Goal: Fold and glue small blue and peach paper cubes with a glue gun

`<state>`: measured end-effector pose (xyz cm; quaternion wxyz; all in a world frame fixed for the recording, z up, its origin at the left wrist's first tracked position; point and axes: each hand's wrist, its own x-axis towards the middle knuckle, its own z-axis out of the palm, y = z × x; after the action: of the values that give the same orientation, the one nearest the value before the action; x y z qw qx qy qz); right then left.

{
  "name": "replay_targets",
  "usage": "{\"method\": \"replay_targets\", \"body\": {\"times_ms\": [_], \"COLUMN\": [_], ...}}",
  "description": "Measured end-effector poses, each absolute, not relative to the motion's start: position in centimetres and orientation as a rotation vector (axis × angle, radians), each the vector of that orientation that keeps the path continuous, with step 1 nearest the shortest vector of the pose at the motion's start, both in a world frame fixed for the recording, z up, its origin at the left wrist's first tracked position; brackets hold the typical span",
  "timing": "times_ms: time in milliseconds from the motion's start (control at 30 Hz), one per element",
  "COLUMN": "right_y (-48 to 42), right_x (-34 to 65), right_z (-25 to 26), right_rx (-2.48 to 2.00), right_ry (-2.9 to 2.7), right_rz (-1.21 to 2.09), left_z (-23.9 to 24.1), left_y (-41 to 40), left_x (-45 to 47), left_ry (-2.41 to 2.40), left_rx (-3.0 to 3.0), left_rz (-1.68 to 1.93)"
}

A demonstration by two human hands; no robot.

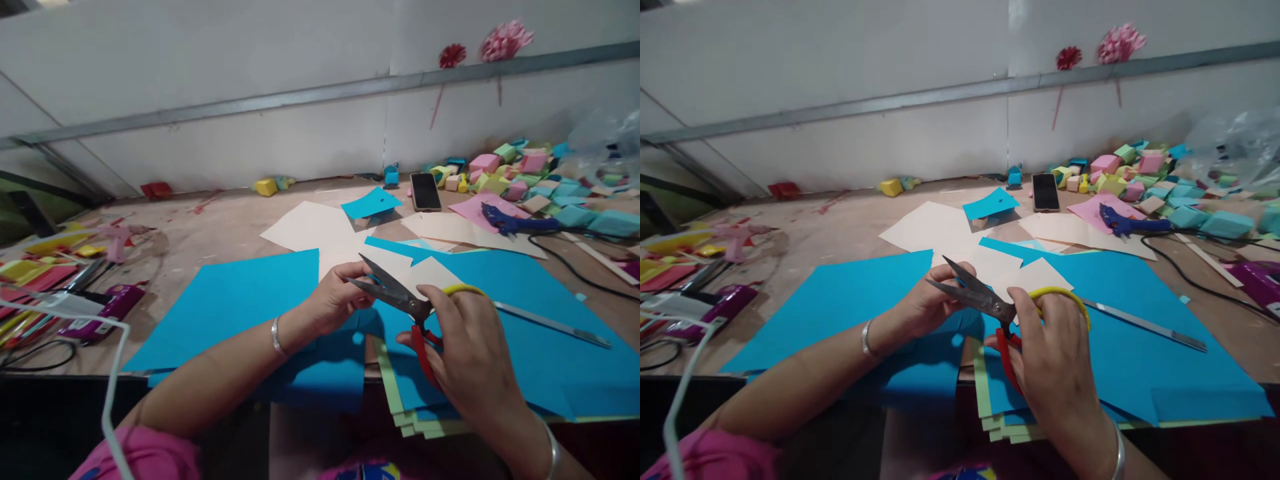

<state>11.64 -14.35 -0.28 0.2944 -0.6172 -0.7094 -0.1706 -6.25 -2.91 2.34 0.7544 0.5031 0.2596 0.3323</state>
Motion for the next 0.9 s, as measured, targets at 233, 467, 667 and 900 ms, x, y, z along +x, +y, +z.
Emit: {"method": "replay_targets", "body": {"times_ms": [233, 467, 667, 900], "right_y": [-14.1, -14.3, -14.4, -14.4], "right_x": [11.8, 11.7, 11.5, 11.4], "right_z": [-0.4, -0.6, -0.5, -0.8], "right_rx": [-1.605, -1.608, -1.617, -1.655], "right_ry": [-1.907, -1.92, -1.951, -1.932], "right_rz": [-0.458, -0.404, -0.406, -0.455], "left_z": [2.1, 1.7, 1.2, 1.2], "left_y": [-2.7, -2.6, -2.4, -2.4], "left_x": [-6.2, -6.4, -6.2, -5.8], "left_ry": [0.553, 0.561, 0.571, 0.595], "left_rx": [1.091, 1.022, 0.985, 0.833], "left_rz": [0.707, 0.686, 0.698, 0.738]}}
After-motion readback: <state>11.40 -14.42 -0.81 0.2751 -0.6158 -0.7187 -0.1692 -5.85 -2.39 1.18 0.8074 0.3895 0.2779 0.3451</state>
